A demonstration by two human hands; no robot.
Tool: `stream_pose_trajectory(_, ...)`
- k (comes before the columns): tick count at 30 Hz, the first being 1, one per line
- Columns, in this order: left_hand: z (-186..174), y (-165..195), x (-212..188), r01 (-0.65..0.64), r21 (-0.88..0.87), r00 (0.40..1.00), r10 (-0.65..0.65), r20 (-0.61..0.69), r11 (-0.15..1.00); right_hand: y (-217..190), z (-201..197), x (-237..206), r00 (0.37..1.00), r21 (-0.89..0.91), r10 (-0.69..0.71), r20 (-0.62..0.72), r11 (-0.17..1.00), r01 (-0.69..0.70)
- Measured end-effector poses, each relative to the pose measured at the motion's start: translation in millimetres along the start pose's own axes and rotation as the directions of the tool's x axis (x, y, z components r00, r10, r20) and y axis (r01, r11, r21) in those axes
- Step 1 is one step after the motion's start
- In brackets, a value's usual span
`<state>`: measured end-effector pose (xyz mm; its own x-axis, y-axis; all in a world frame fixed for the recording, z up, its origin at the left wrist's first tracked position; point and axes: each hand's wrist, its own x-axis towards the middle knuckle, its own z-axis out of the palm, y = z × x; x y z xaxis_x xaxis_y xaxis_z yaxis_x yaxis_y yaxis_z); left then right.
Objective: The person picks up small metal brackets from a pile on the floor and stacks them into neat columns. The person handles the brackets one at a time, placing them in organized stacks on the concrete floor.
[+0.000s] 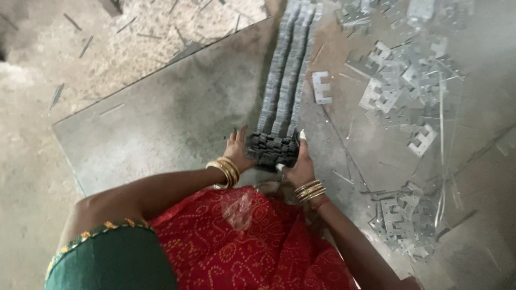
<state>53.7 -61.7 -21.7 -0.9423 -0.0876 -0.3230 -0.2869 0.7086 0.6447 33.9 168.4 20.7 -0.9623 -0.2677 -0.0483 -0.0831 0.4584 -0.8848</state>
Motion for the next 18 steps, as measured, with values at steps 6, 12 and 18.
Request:
stream_pose_trajectory(6, -24.7, -5.7, 22.0, -0.069, 0.059, 0.972, 0.054, 0.229, 0.996, 31.6, 14.7, -3.1, 0.996, -0.099, -0.092, -0.008, 0.991, 0.091)
stream_pose_trajectory(12, -10.1, -5.1, 2.2, -0.144, 0.028, 0.978, 0.138, 0.153, 0.989, 57.4, 14.1, -16.5, 0.916, -0.358, -0.401, 0.034, 0.851, 0.385)
stream_pose_trajectory(18, -29.4, 2.9, 7.4, -0.234, 0.208, 0.964, 0.198, 0.178, 0.950, 40.2, 30.4, -3.4, 0.991, -0.053, 0.104, -0.085, 0.993, -0.109)
